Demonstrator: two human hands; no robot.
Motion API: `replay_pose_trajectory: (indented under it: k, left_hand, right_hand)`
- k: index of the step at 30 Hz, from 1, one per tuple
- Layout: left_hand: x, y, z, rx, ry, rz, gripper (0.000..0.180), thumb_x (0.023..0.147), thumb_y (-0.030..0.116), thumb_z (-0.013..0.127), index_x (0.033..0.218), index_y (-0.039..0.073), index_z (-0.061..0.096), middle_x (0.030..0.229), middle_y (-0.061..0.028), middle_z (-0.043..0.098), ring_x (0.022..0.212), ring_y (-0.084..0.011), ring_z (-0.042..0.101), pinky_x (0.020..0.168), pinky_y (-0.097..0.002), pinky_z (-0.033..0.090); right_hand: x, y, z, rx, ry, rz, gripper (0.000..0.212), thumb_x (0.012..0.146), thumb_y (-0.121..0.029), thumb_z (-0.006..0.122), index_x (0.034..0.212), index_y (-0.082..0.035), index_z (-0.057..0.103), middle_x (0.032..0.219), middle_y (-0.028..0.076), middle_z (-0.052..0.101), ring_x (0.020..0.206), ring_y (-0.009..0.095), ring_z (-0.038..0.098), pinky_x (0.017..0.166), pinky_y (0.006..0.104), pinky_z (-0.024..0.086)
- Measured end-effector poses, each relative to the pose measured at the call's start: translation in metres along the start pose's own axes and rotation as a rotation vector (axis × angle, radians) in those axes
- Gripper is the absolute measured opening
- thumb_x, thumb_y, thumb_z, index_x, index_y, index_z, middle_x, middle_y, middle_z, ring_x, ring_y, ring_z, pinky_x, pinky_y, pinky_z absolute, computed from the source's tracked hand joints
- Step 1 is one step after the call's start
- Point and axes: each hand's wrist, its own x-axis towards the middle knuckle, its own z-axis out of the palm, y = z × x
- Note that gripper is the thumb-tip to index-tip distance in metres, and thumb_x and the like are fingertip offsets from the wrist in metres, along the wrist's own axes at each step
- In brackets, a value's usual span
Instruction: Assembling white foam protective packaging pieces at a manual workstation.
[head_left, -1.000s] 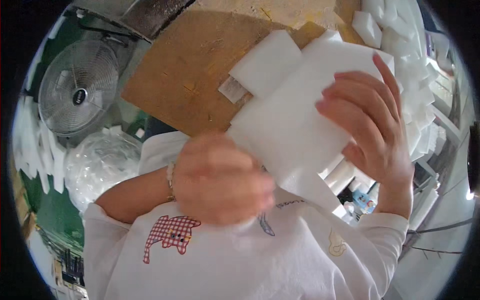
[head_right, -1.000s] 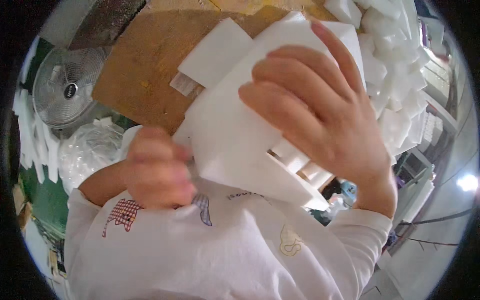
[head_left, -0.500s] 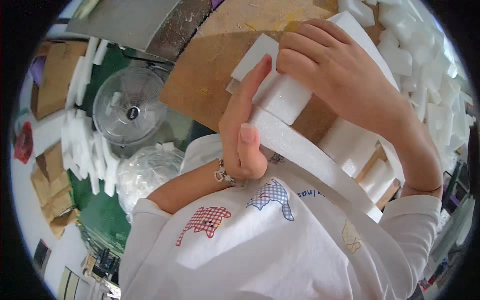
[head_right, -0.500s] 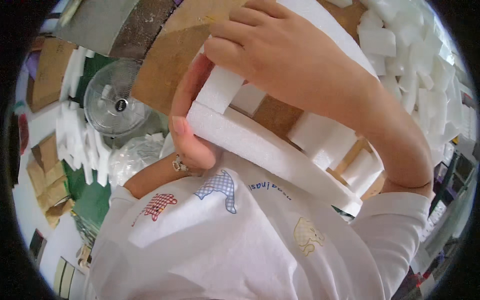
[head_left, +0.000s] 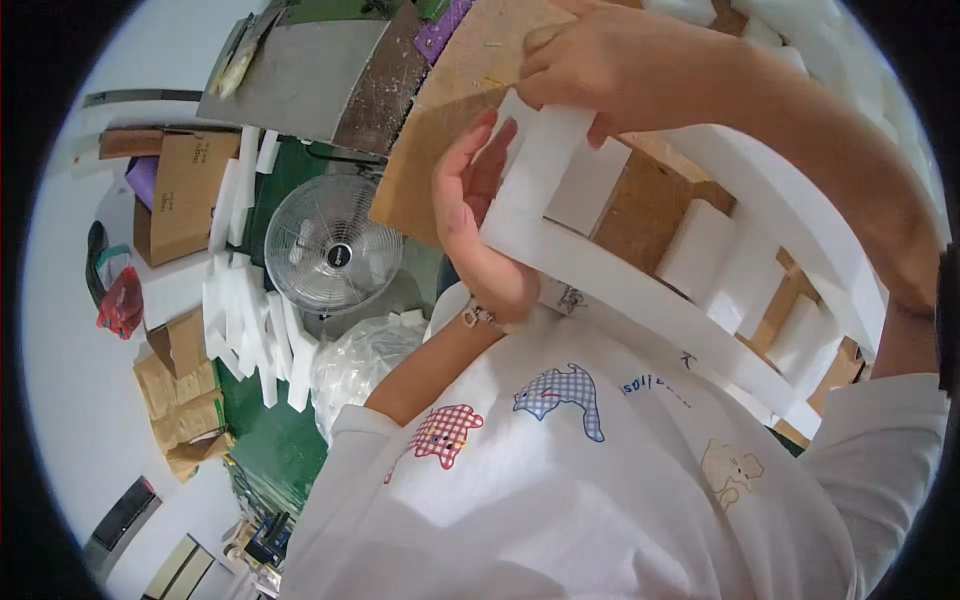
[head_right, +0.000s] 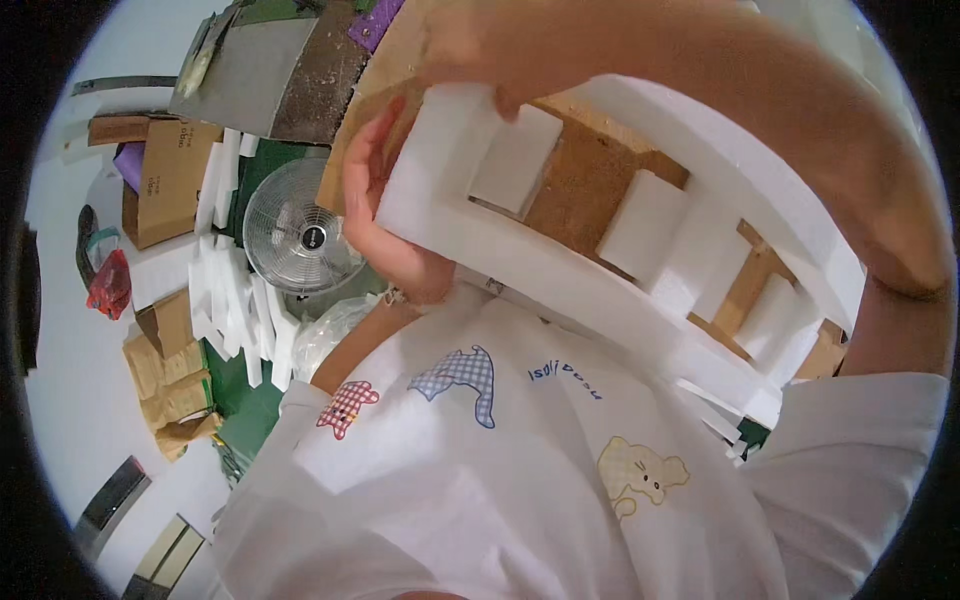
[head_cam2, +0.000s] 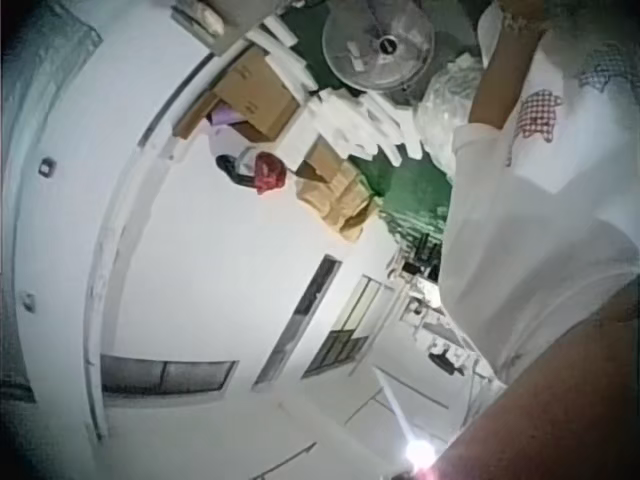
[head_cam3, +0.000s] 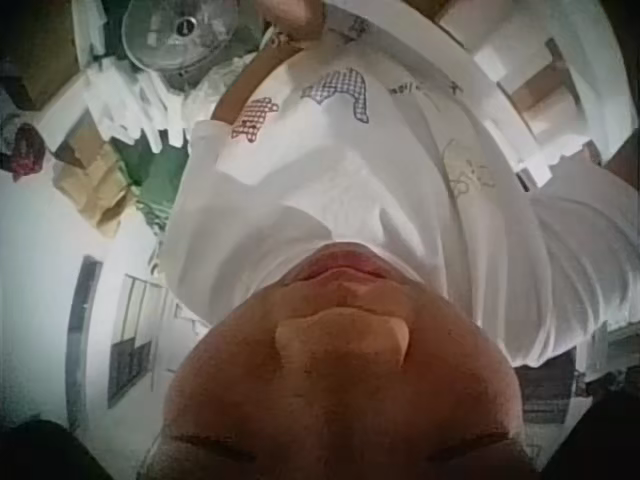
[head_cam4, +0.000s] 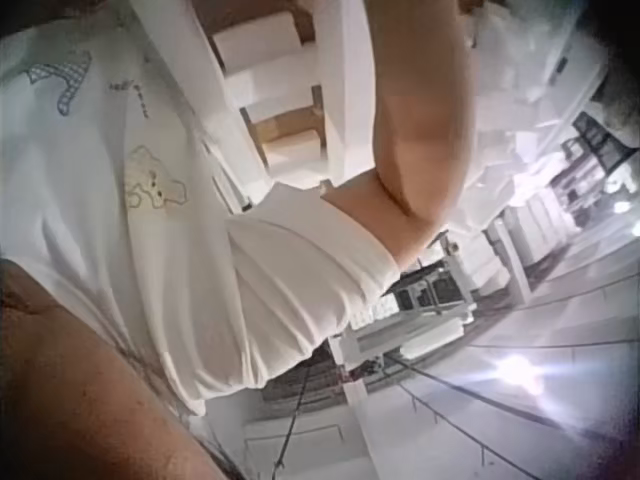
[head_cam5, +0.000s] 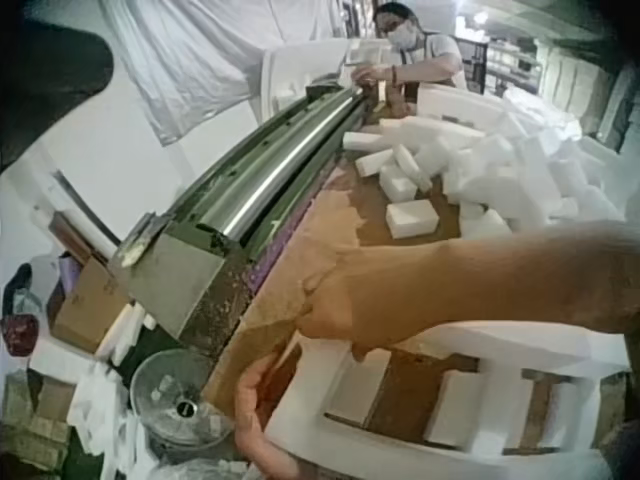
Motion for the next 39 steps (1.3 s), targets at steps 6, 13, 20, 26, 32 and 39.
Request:
replay_pose_trajectory:
  k: [6,13,20,26,32,39]
  left_hand:
    - [0.001,-0.009,0.0,0.037,-0.027,0.047,0.059,0.099,0.04,0.026,0.133,-0.005,0.043,0.139,-0.0269,0.043,0.125,-0.0353,0.048,0.106,-0.0449,0.037]
    - [0.017,-0.02,-0.023,0.301,-0.174,0.5,0.05,0.099,0.034,0.028,0.118,-0.003,0.055,0.141,-0.0271,0.034,0.129,-0.0386,0.041,0.108,-0.048,0.032]
    - [0.015,-0.007,-0.028,0.436,-0.35,0.375,0.034,0.091,0.023,0.04,0.101,0.002,0.065,0.141,-0.0232,0.03,0.136,-0.0387,0.028,0.113,-0.0489,0.024]
    - [0.022,-0.009,-0.03,0.385,-0.329,0.395,0.027,0.083,0.02,0.047,0.091,0.007,0.068,0.133,-0.0206,0.037,0.126,-0.0331,0.035,0.107,-0.0451,0.027]
    - [0.022,-0.012,-0.023,0.379,-0.333,0.379,0.023,0.076,0.022,0.051,0.087,0.012,0.068,0.126,-0.02,0.042,0.118,-0.0335,0.041,0.103,-0.0481,0.028]
    - [0.019,-0.009,-0.024,0.349,-0.368,0.305,0.018,0.071,0.018,0.056,0.085,0.014,0.066,0.122,-0.0168,0.044,0.118,-0.0335,0.042,0.109,-0.0588,0.021]
  right_hand:
    - [0.01,-0.012,0.016,-0.151,0.059,-0.191,0.042,0.063,-0.028,0.08,0.1,-0.013,0.068,0.103,-0.003,0.067,0.119,0.016,0.053,0.117,0.0464,0.02]
    - [0.016,-0.016,0.016,-0.19,0.091,-0.174,0.036,0.066,-0.026,0.079,0.098,-0.013,0.069,0.115,-0.001,0.064,0.122,0.018,0.05,0.118,0.0482,0.019]
    - [-0.02,0.036,-0.053,0.748,0.386,0.022,0.05,0.074,-0.02,0.077,0.119,-0.007,0.059,0.116,0.008,0.063,0.113,0.027,0.056,0.096,0.0381,0.045]
    - [-0.055,0.173,0.009,-0.203,0.055,0.601,0.059,0.076,-0.011,0.073,0.131,-0.008,0.052,0.118,0.014,0.059,0.107,0.033,0.057,0.091,0.0409,0.047]
    - [-0.051,0.174,0.002,-0.108,0.052,0.586,0.062,0.067,-0.014,0.079,0.124,-0.006,0.057,0.109,0.013,0.054,0.097,0.029,0.058,0.085,0.0378,0.047]
    - [0.104,0.151,-0.105,0.235,0.517,0.563,0.055,0.078,-0.015,0.078,0.126,-0.001,0.055,0.106,0.009,0.067,0.093,0.014,0.062,0.083,0.0301,0.052]
